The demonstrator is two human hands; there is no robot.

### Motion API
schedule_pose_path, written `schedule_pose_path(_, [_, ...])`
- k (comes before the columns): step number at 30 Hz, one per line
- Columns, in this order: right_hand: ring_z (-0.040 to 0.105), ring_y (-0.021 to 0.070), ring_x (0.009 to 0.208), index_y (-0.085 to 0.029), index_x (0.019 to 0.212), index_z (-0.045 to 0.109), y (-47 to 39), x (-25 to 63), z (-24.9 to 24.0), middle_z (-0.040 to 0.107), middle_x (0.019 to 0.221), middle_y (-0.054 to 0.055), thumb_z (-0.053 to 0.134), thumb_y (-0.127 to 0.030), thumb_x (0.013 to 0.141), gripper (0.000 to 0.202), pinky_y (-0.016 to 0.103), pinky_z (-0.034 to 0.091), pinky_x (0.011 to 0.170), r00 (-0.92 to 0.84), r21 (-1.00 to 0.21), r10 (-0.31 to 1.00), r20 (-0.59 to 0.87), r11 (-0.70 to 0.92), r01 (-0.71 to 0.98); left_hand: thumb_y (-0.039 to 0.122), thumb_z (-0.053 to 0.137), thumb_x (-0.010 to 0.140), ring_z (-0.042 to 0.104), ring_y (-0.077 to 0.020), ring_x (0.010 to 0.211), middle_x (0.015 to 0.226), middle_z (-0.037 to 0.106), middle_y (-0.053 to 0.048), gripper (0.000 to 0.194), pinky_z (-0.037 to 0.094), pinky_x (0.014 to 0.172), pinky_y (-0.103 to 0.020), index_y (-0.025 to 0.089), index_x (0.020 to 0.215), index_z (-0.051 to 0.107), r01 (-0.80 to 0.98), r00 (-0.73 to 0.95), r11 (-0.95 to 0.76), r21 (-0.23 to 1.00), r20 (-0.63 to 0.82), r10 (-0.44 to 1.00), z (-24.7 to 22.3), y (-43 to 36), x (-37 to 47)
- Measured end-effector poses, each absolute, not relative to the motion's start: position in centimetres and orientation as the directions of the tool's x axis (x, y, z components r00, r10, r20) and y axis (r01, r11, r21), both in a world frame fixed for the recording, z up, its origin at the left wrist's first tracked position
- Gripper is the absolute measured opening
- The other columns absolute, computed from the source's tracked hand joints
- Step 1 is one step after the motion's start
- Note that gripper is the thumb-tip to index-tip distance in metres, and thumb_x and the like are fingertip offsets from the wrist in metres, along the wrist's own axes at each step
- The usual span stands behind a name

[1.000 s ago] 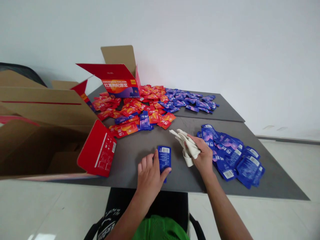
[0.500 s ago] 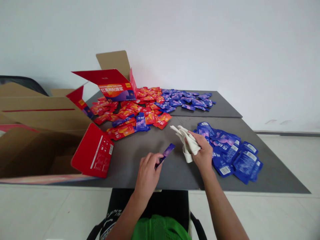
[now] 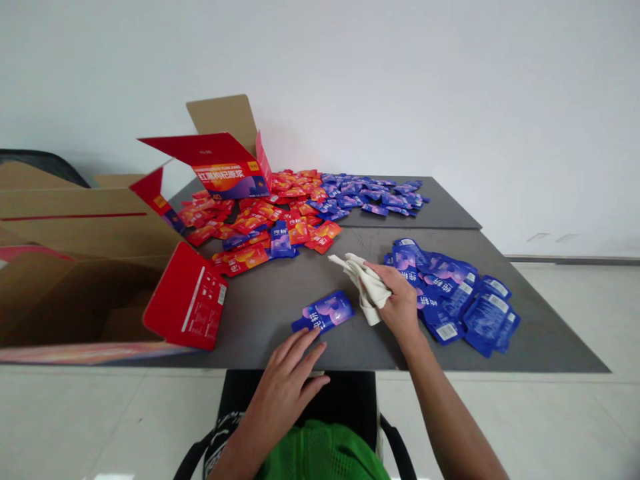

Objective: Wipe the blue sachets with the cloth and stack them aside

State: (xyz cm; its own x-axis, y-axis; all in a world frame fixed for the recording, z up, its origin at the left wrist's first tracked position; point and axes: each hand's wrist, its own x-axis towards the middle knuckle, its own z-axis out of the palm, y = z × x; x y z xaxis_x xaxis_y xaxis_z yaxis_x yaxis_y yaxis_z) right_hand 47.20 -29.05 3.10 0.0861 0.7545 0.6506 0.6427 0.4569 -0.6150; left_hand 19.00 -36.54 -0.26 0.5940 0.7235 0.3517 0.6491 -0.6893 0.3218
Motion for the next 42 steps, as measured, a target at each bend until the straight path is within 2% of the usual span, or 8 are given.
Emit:
schedule_pose_path(4, [0.069, 0.0234, 0.11, -0.028, 0.136, 0.068, -31.4, 43.7, 3.1, 0.073, 0.124, 0.009, 0.065, -0.015, 0.095, 0.043, 0.037, 0.058, 0.093, -0.143, -0.598, 0.829, 0.54, 0.498, 0.628, 0.037, 0.064, 0.1, 0.053, -0.031, 0.141, 0.153, 0.056, -0.012, 0.049, 0.051, 0.112, -0.049, 0.021, 0.145, 0.056, 0.666, 0.577, -0.685, 0.294, 0.378, 0.724, -0.9, -36.1, 17.9])
schedule_pose_path(9, [0.066, 0.0244, 0.117, -0.027, 0.141, 0.063, -32.8, 40.4, 1.5, 0.069, 0.133, 0.009, 0.063, -0.004, 0.092, 0.055, 0.039, 0.055, 0.101, -0.415, -0.477, 0.817, 0.401, 0.573, 0.666, 0.037, 0.071, 0.095, 0.058, -0.0317, 0.135, 0.143, 0.065, -0.011, 0.046, 0.052, 0.111, -0.05, 0.021, 0.137, 0.063, 0.692, 0.558, -0.649, 0.317, 0.337, 0.758, -1.3, -35.6, 17.8])
schedule_pose_path(18, [0.065, 0.0296, 0.115, -0.023, 0.14, 0.063, -30.0, 44.2, 3.2, 0.069, 0.13, 0.013, 0.062, -0.004, 0.09, 0.054, 0.044, 0.053, 0.098, -0.154, -0.428, 0.857, 0.492, 0.391, 0.815, 0.037, 0.076, 0.092, 0.063, -0.0309, 0.13, 0.14, 0.068, -0.01, 0.048, 0.055, 0.105, -0.047, 0.022, 0.136, 0.065, 0.648, 0.564, -0.673, 0.355, 0.37, 0.738, -1.6, -34.7, 17.8])
schedule_pose_path(25, [0.065, 0.0277, 0.112, -0.025, 0.14, 0.062, -32.6, 39.1, 1.2, 0.069, 0.131, 0.01, 0.063, -0.002, 0.088, 0.056, 0.042, 0.054, 0.095, -0.342, -0.429, 0.856, 0.388, 0.496, 0.755, 0.04, 0.083, 0.085, 0.067, -0.0326, 0.121, 0.127, 0.075, -0.01, 0.047, 0.058, 0.1, -0.048, 0.02, 0.126, 0.071, 0.643, 0.58, -0.677, 0.357, 0.35, 0.736, -1.1, -34.4, 17.7])
schedule_pose_path(33, [0.065, 0.0297, 0.115, -0.023, 0.139, 0.064, -29.8, 45.7, 2.9, 0.069, 0.13, 0.012, 0.056, 0.0, 0.088, 0.056, 0.044, 0.052, 0.1, -0.049, -0.435, 0.874, 0.484, 0.289, 0.853, 0.04, 0.077, 0.091, 0.067, -0.0304, 0.125, 0.133, 0.072, -0.009, 0.044, 0.057, 0.101, -0.045, 0.025, 0.132, 0.07, 0.62, 0.586, -0.706, 0.341, 0.397, 0.706, -1.7, -34.2, 17.4])
schedule_pose_path(35, [0.063, 0.0288, 0.119, -0.025, 0.144, 0.06, -31.0, 43.2, 3.4, 0.066, 0.135, 0.011, 0.059, -0.003, 0.09, 0.058, 0.043, 0.051, 0.102, -0.076, -0.467, 0.858, 0.508, 0.348, 0.813, 0.042, 0.077, 0.091, 0.067, -0.0306, 0.124, 0.132, 0.073, -0.009, 0.044, 0.056, 0.1, -0.045, 0.024, 0.131, 0.07, 0.613, 0.586, -0.715, 0.336, 0.414, 0.697, -1.8, -34.1, 17.4])
schedule_pose_path(39, [0.064, 0.028, 0.114, -0.027, 0.145, 0.059, -33.2, 37.9, 2.1, 0.068, 0.134, 0.009, 0.061, -0.002, 0.089, 0.062, 0.043, 0.053, 0.097, -0.314, -0.46, 0.851, 0.42, 0.498, 0.735, 0.044, 0.079, 0.088, 0.071, -0.0305, 0.114, 0.117, 0.079, -0.009, 0.036, 0.057, 0.096, -0.045, 0.023, 0.117, 0.075, 0.631, 0.572, -0.692, 0.349, 0.393, 0.72, -1.5, -34.2, 17.5])
schedule_pose_path(42, [0.064, 0.028, 0.114, -0.027, 0.143, 0.06, -32.5, 39.2, 0.7, 0.069, 0.132, 0.01, 0.059, 0.0, 0.088, 0.062, 0.043, 0.054, 0.098, -0.295, -0.479, 0.869, 0.398, 0.471, 0.741, 0.044, 0.077, 0.09, 0.07, -0.03, 0.118, 0.123, 0.077, -0.009, 0.037, 0.056, 0.097, -0.045, 0.023, 0.121, 0.074, 0.634, 0.576, -0.691, 0.348, 0.384, 0.722, -1.3, -34.2, 17.6])
